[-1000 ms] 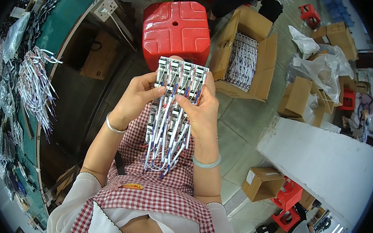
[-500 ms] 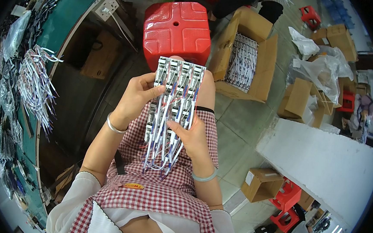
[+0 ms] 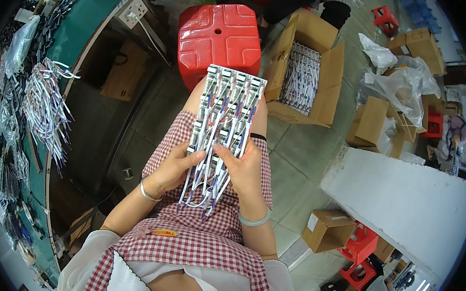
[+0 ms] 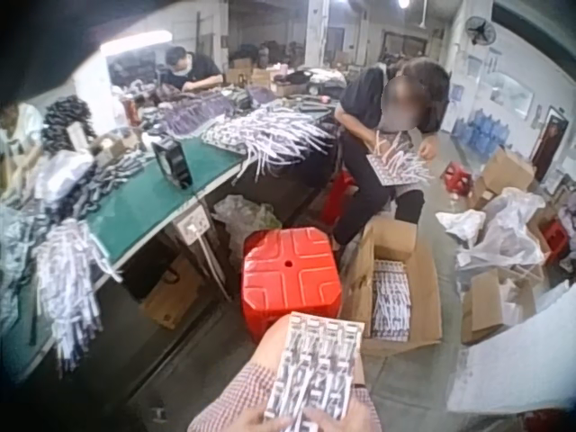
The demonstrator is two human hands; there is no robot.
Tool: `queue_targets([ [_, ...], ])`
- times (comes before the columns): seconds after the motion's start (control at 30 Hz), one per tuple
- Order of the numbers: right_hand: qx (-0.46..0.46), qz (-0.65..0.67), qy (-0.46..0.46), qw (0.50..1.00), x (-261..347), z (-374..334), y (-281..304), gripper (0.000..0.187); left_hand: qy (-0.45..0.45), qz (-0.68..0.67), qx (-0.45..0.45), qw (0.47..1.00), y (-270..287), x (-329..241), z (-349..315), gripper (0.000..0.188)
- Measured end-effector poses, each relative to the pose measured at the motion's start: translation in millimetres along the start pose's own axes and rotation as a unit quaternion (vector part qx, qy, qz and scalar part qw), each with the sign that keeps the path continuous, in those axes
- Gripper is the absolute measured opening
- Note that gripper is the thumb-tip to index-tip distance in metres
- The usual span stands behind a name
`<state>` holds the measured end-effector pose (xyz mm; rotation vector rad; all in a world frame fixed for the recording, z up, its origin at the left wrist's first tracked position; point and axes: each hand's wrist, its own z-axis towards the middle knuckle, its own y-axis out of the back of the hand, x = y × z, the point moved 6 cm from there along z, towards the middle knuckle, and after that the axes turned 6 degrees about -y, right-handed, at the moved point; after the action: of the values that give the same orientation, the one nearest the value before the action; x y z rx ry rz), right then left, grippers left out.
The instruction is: The recorder is assembling small LED light panels, organizing wires, and placing them into a cardboard box.
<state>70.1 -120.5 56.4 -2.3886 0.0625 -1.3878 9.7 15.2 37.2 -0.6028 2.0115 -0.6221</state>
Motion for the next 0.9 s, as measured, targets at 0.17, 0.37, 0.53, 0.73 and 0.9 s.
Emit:
queue_targets([
  [0.17, -0.027, 0.003, 0.04, 0.999, 11.8, -2.3, -7.2, 0.039, -0.033, 0.08, 0.032, 0.996, -2.5, -5.8, -5.2, 0.045],
  [0.37, -0.044, -0.006, 0.115, 0.992, 52.0, 11.9, -13.4, 0.031, -0.085, 0.125, 0.047, 0.987, -17.8, -30.4, -2.2, 0.032],
  [0.53, -0.025, 0.01, 0.093, 0.995, 62.0, 19.2, -36.5, 0.032, -0.148, 0.074, 0.034, 0.986, -30.9, -69.8, -11.8, 0.018],
  [0.73, 0.083, 0.057, 0.014, 0.995, 18.2, -10.4, -72.1, 0.039, -0.237, 0.014, 0.031, 0.971, -8.9, -72.5, -18.9, 0.015],
  [0.9, 0.15, -0.05, 0.008, 0.987, 13.4, -19.8, -124.0, 0.034, -0.315, 0.014, -0.046, 0.948, 24.4, -88.8, -59.1, 0.025],
])
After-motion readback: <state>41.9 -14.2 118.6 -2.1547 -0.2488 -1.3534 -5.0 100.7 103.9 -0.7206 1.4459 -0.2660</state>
